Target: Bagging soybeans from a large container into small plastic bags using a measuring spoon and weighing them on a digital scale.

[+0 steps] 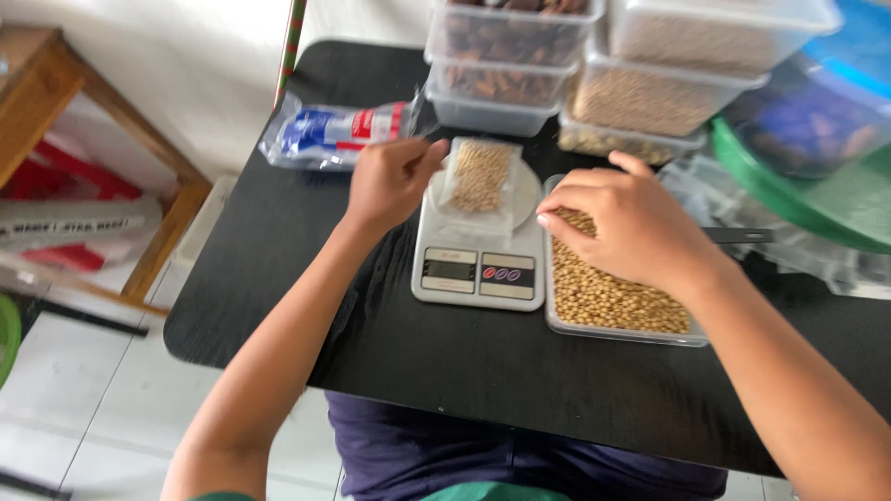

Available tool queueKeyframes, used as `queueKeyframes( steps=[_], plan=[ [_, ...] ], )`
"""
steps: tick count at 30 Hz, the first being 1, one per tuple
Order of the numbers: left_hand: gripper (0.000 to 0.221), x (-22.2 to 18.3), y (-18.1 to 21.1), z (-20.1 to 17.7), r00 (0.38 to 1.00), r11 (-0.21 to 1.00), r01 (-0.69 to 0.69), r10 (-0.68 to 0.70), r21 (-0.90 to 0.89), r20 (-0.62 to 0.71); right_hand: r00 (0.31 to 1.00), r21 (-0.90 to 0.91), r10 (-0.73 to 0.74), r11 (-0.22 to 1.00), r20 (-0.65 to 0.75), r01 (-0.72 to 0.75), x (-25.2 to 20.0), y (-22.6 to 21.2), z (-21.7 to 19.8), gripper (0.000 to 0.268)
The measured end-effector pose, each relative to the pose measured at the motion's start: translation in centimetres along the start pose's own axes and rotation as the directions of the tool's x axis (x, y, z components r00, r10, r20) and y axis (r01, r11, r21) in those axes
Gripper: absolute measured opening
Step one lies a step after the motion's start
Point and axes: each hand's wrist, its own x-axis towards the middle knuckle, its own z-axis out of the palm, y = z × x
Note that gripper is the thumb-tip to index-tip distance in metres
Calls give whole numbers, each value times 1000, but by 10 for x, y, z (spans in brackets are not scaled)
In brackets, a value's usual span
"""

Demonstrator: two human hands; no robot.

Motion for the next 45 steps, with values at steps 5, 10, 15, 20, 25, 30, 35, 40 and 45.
queueKeyframes(
  steps=[5,10,15,20,25,30,35,40,45],
  plan=[
    [35,16,2,15,976,974,-211,204,88,74,983,43,-29,999,180,21,25,-2,4,24],
    [45,15,-12,23,946,928,-323,318,186,59,949,20,-72,997,306,69,38,-6,9,35],
    [32,9,-11,6,905,852,-424,415,307,97,899,108,-93,993,428,51,25,5,4,50],
    [26,11,-4,-6,968,938,-251,238,239,83,900,164,-149,983,410,89,5,16,-1,56],
    [19,16,-1,-6,927,911,-354,311,213,210,921,98,-208,978,331,186,-2,18,3,55],
    [42,17,25,-10,847,896,-435,371,93,381,916,91,-245,970,318,227,0,19,6,55],
    [47,10,27,-6,793,892,-446,355,74,495,908,90,-250,968,335,233,3,16,6,52],
    [31,3,32,0,780,865,-486,367,121,507,910,65,-247,969,334,239,1,8,-9,50],
    [25,8,48,5,815,763,-573,495,297,302,967,42,-222,975,126,219,2,4,-46,42]
  ],
)
